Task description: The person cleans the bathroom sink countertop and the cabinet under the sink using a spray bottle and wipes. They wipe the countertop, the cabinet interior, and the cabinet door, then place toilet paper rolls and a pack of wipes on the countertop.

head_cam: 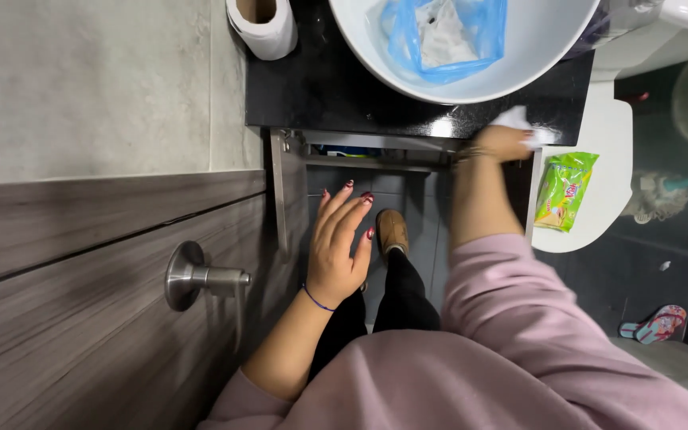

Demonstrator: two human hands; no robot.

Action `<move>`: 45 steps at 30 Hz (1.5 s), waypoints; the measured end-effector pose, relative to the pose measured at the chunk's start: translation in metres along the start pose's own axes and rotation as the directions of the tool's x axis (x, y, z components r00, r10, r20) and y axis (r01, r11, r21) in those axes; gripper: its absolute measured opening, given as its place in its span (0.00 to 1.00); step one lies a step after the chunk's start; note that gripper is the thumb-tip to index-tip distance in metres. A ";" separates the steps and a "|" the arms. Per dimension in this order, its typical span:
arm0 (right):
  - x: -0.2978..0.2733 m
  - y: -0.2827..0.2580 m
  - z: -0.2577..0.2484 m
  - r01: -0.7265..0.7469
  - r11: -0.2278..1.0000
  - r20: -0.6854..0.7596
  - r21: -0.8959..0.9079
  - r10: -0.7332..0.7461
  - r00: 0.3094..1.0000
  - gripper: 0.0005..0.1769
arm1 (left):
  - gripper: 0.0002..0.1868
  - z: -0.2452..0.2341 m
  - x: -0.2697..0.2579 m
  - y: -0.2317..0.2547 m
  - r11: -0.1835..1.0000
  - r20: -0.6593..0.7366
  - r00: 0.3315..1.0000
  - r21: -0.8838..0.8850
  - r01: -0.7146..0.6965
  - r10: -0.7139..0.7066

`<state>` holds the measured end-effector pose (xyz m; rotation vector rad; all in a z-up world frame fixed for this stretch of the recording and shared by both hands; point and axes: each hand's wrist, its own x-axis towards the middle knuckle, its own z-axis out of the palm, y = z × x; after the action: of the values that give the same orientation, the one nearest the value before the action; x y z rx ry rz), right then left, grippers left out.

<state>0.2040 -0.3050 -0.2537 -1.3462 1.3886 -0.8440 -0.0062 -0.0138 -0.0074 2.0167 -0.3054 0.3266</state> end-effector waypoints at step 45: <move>0.012 -0.094 -0.070 0.991 0.066 0.929 -0.119 -0.344 0.135 0.42 | 0.29 0.003 0.176 -0.099 0.820 -0.415 0.892 0.437 0.370 -0.181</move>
<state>0.1665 -0.3409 -0.1480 -2.9327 0.0546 -0.0779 0.1928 0.0144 -0.0271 2.4202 0.3503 0.6260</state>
